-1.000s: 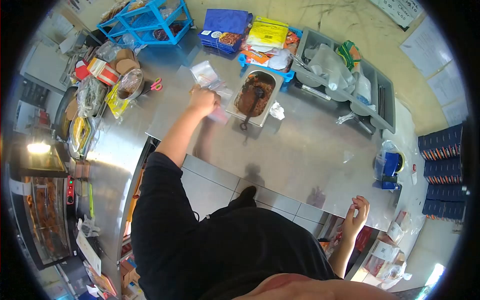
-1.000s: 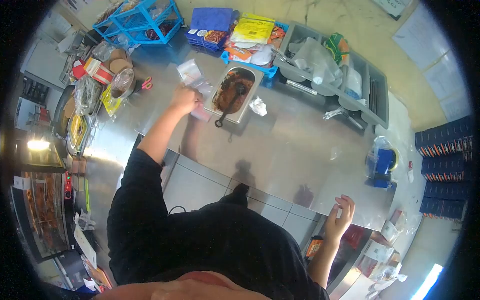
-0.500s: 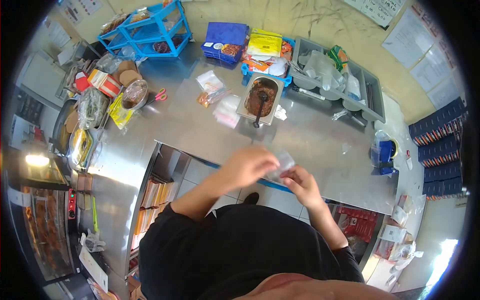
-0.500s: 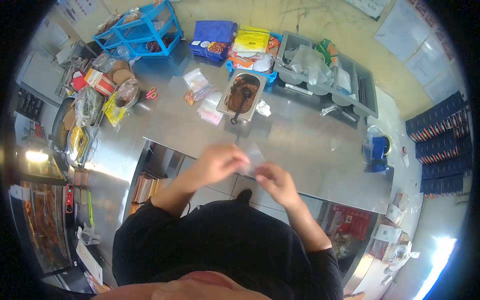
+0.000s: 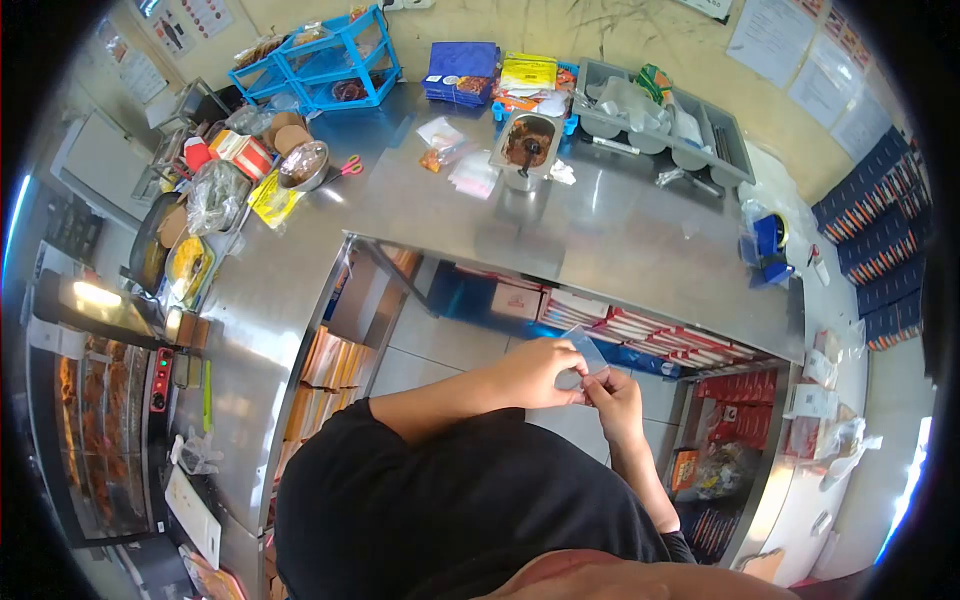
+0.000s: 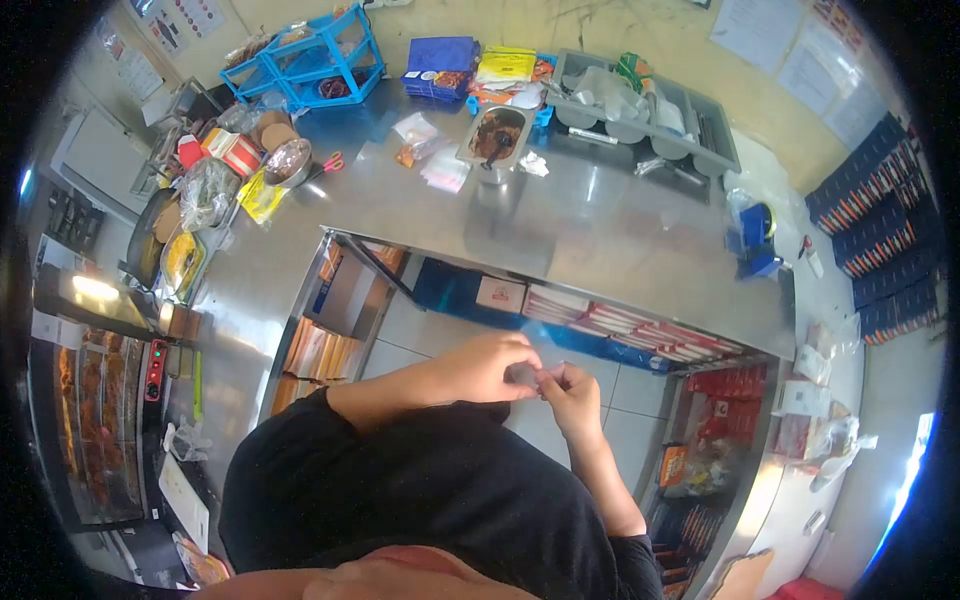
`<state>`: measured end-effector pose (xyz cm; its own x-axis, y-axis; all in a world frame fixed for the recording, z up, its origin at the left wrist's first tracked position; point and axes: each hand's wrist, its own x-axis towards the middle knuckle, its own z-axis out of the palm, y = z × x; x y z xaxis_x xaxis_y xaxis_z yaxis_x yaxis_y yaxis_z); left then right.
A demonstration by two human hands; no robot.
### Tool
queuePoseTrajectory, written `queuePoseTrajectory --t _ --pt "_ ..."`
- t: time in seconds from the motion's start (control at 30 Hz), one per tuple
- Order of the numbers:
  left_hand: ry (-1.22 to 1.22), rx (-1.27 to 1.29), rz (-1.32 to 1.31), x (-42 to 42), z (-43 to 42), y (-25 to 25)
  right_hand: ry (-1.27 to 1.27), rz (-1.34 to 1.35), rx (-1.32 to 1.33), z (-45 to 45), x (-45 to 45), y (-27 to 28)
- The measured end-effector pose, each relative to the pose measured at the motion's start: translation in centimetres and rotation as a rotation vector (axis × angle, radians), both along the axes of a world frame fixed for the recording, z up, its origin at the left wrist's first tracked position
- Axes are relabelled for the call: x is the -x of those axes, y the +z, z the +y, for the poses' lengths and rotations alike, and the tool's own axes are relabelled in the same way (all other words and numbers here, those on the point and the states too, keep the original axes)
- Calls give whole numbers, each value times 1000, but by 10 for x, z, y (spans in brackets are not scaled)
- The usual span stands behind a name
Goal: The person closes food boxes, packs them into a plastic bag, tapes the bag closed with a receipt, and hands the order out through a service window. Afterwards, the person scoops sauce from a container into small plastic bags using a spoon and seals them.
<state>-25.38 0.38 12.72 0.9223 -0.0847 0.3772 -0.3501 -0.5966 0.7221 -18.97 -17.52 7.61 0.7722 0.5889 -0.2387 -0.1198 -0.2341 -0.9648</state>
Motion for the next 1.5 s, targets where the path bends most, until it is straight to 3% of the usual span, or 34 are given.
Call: queuePoseTrajectory --t 0.1,0.23,0.33,0.4,0.43,0.5,0.57,0.67,0.73,0.77,0.8,0.87,0.93,1.03,1.17,1.23,1.3,1.37,1.43,1.5 --pt "-1 97 331 28 -10 -2 15 -18 20 -5 24 0" --pt "170 16 261 72 -9 7 181 -218 70 12 49 22" --pt "386 -108 77 120 -1 -5 380 -289 -38 46 68 21" --pt "471 -129 6 137 6 -12 531 -511 12 63 75 25" --pt "496 -138 -11 145 8 -9 565 -437 -67 72 81 17" --pt "627 -174 177 168 17 1 661 -447 -52 91 95 38" --pt "669 -197 191 184 23 4 716 -526 -58 109 102 43" --pt "673 -83 312 196 27 11 773 -544 -91 132 112 55" --pt "666 357 221 198 40 5 781 -486 -124 145 115 58" --pt "669 362 217 198 46 2 765 -669 -114 154 115 55" --pt "739 232 244 198 51 -1 746 -849 -103 163 114 53" --pt "801 112 275 198 59 5 798 -889 -55 182 111 53" --pt "928 -129 505 187 69 19 841 -949 42 199 99 47" --pt "841 -212 571 148 103 9 801 -962 56 220 65 41" --pt "569 -182 315 89 151 12 701 -773 61 234 18 77" --pt "433 305 77 55 173 13 594 -724 -59 247 -3 88" --pt "339 423 134 28 194 11 487 -849 142 258 -20 97" --pt "568 -160 70 -10 217 26 410 -951 341 270 -45 102" --pt "499 -272 68 -39 231 33 340 -940 662 279 -68 103" --pt "466 -396 127 -63 238 43 205 -897 598 280 -76 103"
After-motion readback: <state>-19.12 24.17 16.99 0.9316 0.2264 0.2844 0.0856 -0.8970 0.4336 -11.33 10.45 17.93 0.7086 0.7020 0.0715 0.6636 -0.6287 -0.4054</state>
